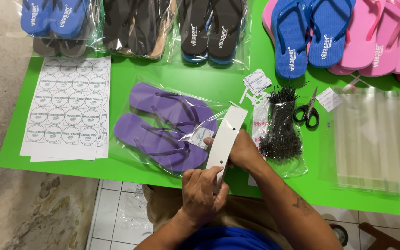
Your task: Aligning a pair of flip-flops and inserting them into a plastic packaging bag with a header card.
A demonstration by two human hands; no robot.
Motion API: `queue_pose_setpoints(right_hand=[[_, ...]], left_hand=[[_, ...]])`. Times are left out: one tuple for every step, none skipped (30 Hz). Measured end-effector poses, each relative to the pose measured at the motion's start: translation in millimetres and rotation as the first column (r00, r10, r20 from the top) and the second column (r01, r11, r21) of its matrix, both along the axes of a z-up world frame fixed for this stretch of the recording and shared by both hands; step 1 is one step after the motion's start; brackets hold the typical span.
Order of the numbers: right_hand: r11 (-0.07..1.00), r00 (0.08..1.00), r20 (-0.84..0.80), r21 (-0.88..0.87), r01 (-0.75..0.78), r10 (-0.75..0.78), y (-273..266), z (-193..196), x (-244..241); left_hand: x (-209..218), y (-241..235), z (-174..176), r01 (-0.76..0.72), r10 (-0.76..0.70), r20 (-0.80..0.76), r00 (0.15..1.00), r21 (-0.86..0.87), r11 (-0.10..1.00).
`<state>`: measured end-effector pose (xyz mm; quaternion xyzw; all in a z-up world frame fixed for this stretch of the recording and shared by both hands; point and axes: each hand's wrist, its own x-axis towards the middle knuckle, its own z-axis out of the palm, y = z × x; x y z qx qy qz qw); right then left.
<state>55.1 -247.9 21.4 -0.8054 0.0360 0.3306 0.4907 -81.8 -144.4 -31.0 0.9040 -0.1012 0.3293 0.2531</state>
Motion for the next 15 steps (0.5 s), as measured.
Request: queue_pose_setpoints(right_hand=[[1.0, 1.0, -0.001, 0.0, 0.001, -0.001, -7.0, 3.7, -0.3], [0.983, 0.996, -0.016, -0.165, -0.086, 0.085, -13.9, 7.5, -0.1], [0.931, 0.985, -0.045, -0.322, -0.171, 0.165, -20.3, 11.3, 0.2], [0.93, 0.984, -0.047, -0.323, -0.177, 0.171, -29.8, 15.5, -0.4], [0.895, 0.985, 0.083, -0.434, -0.101, 0.152, -39.3, 19.6, -1.0], [0.85, 0.966, 0.212, -0.527, -0.012, 0.146, -49.4, 23.2, -2.6], [0.849, 0.966, 0.209, -0.528, -0.019, 0.151, -50.8, 21.5, -3.9], [0.894, 0.867, 0.458, -0.447, 0.033, 0.197, -52.4, 20.4, -4.5], [0.934, 0.705, 0.678, -0.352, 0.061, 0.209, -54.6, 19.5, -5.1], [0.934, 0.706, 0.677, -0.351, 0.064, 0.206, -45.0, 19.4, -4.8], [0.919, 0.557, 0.754, -0.391, -0.046, 0.349, -35.6, 19.4, -4.3], [0.883, 0.374, 0.801, -0.447, -0.144, 0.466, -25.8, 19.9, -2.5], [0.884, 0.374, 0.802, -0.446, -0.141, 0.465, -23.6, 7.3, -3.6], [0.841, 0.415, 0.738, -0.519, -0.153, 0.532, -20.2, -5.7, -4.9], [0.792, 0.454, 0.666, -0.587, -0.169, 0.591, -16.2, -19.1, -6.2]], left_hand=[[-0.4, 0.6, 3.5, 0.001, -0.001, -0.001, 1.0, 0.0, 1.0], [-0.4, 1.1, 7.1, -0.018, 0.018, 0.004, 1.0, 0.002, 1.0], [-0.3, 2.0, 10.5, -0.037, 0.037, 0.009, 0.999, 0.004, 0.999], [-0.1, 4.8, 9.2, -0.042, 0.042, 0.007, 0.999, 0.003, 0.999], [0.0, 7.5, 7.6, -0.037, 0.039, -0.045, 0.998, 0.06, 0.998], [-1.3, 9.8, 6.0, -0.027, 0.039, -0.099, 0.994, 0.116, 0.993], [-0.3, 10.9, 5.5, -0.032, 0.044, -0.103, 0.994, 0.115, 0.993], [2.7, 12.6, 5.3, -0.013, 0.041, -0.142, 0.989, 0.192, 0.981], [5.7, 13.7, 5.4, 0.009, 0.041, -0.181, 0.983, 0.267, 0.964], [6.1, 13.0, 3.3, 0.013, 0.038, -0.182, 0.983, 0.267, 0.964], [6.7, 12.1, 1.2, 0.024, 0.038, -0.199, 0.979, 0.299, 0.954], [8.6, 11.4, -0.7, 0.035, 0.039, -0.213, 0.976, 0.33, 0.943], [8.7, 9.9, -1.2, 0.037, 0.036, -0.212, 0.977, 0.331, 0.943], [7.9, 9.1, -2.1, 0.04, 0.039, -0.216, 0.976, 0.353, 0.935], [7.0, 8.8, -3.2, 0.044, 0.043, -0.22, 0.974, 0.375, 0.926]])
